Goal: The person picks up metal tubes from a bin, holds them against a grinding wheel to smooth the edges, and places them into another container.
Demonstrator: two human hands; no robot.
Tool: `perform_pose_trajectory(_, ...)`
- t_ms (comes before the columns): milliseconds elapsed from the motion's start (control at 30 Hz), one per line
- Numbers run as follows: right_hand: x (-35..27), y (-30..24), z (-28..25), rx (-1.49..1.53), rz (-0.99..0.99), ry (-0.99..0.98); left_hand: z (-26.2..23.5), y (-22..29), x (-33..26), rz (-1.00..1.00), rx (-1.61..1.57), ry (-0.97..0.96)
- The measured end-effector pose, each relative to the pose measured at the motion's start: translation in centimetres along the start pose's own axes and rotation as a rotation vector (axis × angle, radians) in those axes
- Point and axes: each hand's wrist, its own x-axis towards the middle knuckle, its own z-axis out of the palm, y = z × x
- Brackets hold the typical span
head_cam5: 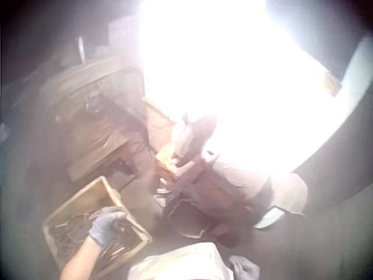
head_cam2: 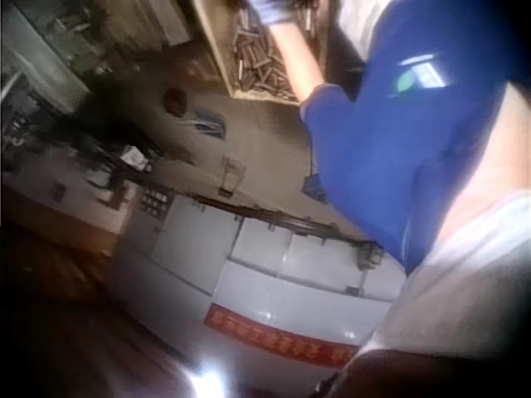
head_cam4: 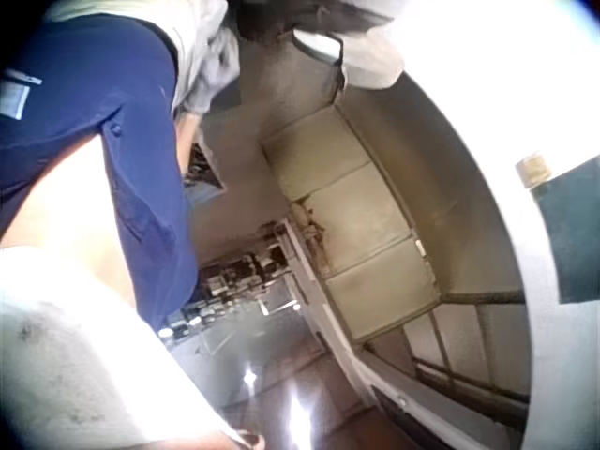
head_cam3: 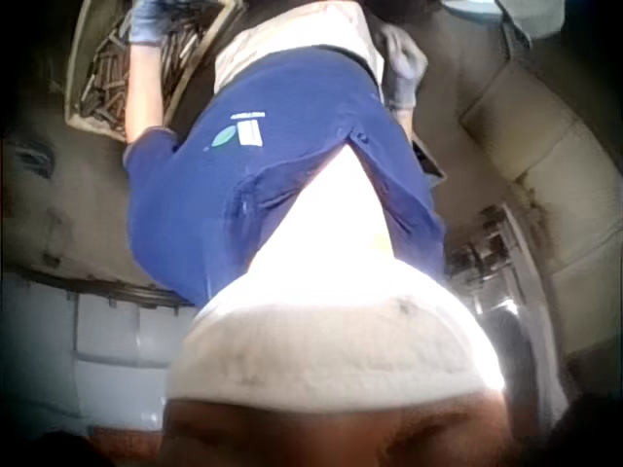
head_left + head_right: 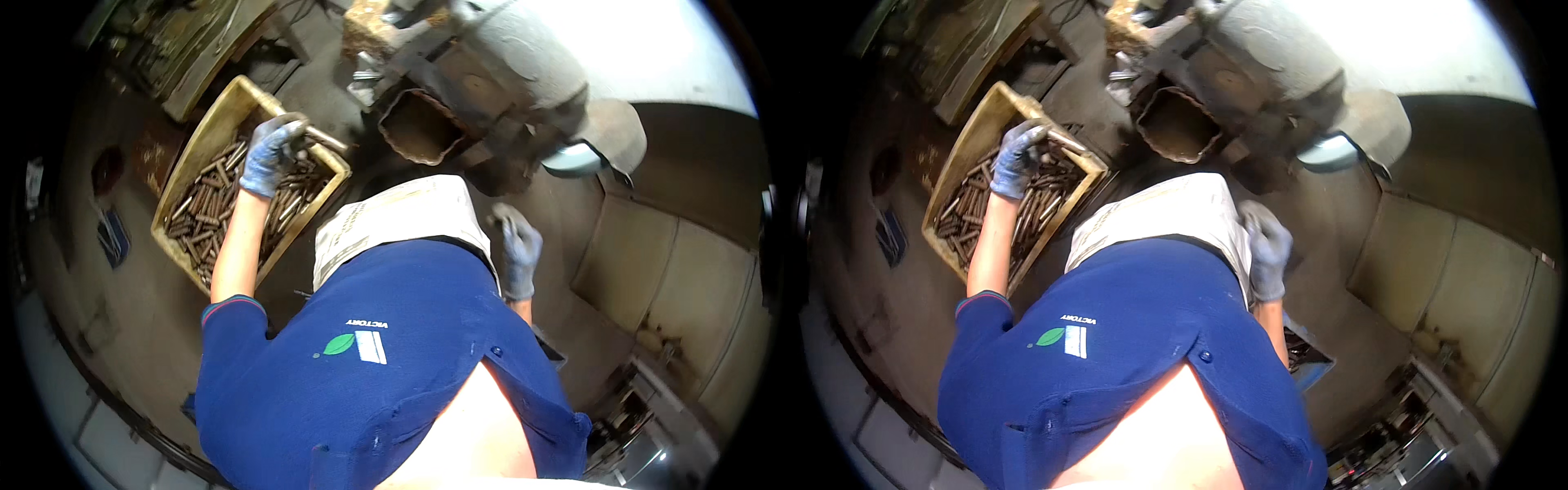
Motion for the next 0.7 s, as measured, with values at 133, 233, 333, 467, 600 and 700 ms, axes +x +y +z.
perform_pose_trajectory(133,5.8,-4.8,3.1,0.176,-0.338,-0.246,10.4,0.4,3.5,-0.083,0.102,-0.467)
perform_pose_trajectory(233,6.7,-7.7,3.0,0.112,-0.487,-0.259,16.4,-1.2,4.8,-0.131,0.067,-0.760)
perform_pose_trajectory(333,5.4,-6.5,2.6,-0.003,-0.511,-0.158,21.1,-3.1,3.2,-0.198,-0.121,-0.806)
perform_pose_trajectory(467,3.8,-4.7,1.6,-0.217,-0.580,0.115,23.8,-6.0,3.3,-0.315,-0.021,-0.770)
perform_pose_trajectory(600,3.0,-3.1,0.8,-0.256,-0.554,0.286,26.2,-5.5,2.9,-0.300,0.204,-0.783)
perform_pose_trajectory(700,2.5,-2.5,0.2,-0.043,-0.406,0.329,26.8,-6.7,3.2,-0.302,0.190,-0.743)
